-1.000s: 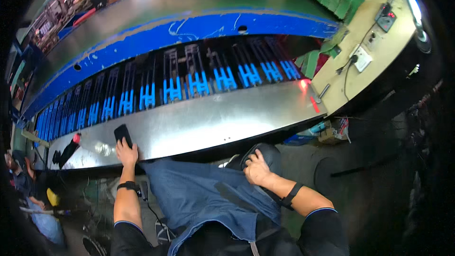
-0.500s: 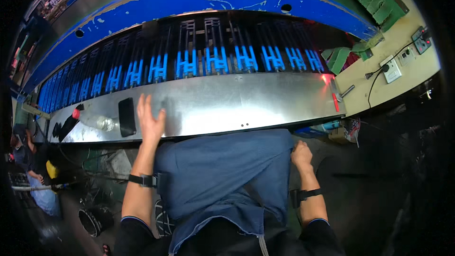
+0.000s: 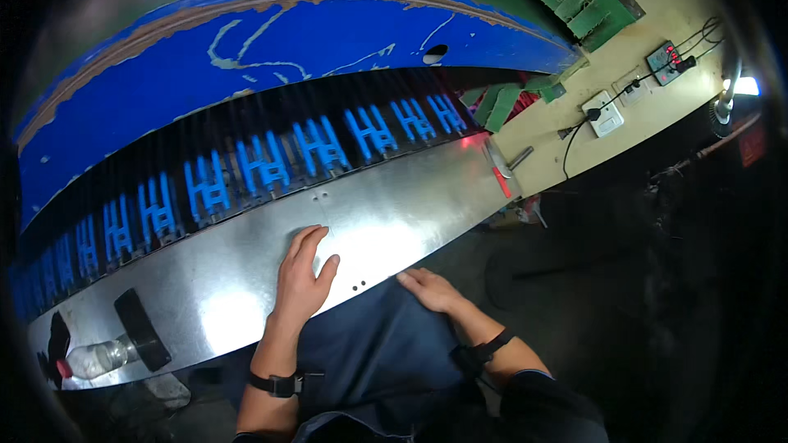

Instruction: Operating and adjusting the settings of a conveyor machine in a shoe factory environment.

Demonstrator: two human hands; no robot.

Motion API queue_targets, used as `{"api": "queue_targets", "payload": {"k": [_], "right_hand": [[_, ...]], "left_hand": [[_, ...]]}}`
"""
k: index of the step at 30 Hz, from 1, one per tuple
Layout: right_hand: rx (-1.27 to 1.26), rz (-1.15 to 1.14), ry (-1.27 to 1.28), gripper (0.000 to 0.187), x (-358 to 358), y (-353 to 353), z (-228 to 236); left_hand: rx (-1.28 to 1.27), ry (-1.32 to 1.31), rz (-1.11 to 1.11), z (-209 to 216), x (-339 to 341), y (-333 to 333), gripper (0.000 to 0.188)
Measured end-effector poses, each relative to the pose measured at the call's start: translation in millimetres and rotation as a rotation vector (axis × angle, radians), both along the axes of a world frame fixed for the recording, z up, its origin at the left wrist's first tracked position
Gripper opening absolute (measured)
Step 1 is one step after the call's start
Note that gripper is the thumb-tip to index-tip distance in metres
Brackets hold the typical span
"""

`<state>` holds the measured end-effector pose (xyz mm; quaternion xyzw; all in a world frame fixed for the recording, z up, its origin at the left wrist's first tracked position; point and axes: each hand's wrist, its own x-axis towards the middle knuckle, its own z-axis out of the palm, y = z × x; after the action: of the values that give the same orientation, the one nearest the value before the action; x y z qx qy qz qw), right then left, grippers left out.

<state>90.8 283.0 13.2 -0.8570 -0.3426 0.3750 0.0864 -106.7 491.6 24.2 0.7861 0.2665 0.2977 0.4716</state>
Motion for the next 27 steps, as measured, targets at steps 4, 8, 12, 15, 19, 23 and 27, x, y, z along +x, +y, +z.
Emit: {"api": "queue_targets", "payload": {"k": [4,8,12,15,19,23,27], "right_hand": [[0.006,-0.05,-0.109,0.055,-14,6,-2],[0.182,-0.117,-0.257,0.046,-26,-6,10],[0.552,-0.178,-0.401,0.025,22,-25,46],[0.73,-0.324,-0.564,0.019,120,-32,113],[1.081,-0.238,-0.649,0.031,270,-3,227],[1.279,-0.391,-0.582,0.044,376,63,306],[1.187,-0.568,-0.436,0.059,448,113,340]], "left_hand": [[0.001,0.085,-0.099,4,0,15,0.043],[0.033,0.198,-0.057,1,-1,11,0.044],[0.023,0.199,-0.078,-12,0,1,0.046],[0.118,0.414,-0.086,-22,6,0,0.05],[0.238,0.482,-0.098,-34,37,9,0.055],[0.502,0.421,-0.149,-43,71,42,0.06],[0.622,0.415,-0.161,-53,77,48,0.062]]}}
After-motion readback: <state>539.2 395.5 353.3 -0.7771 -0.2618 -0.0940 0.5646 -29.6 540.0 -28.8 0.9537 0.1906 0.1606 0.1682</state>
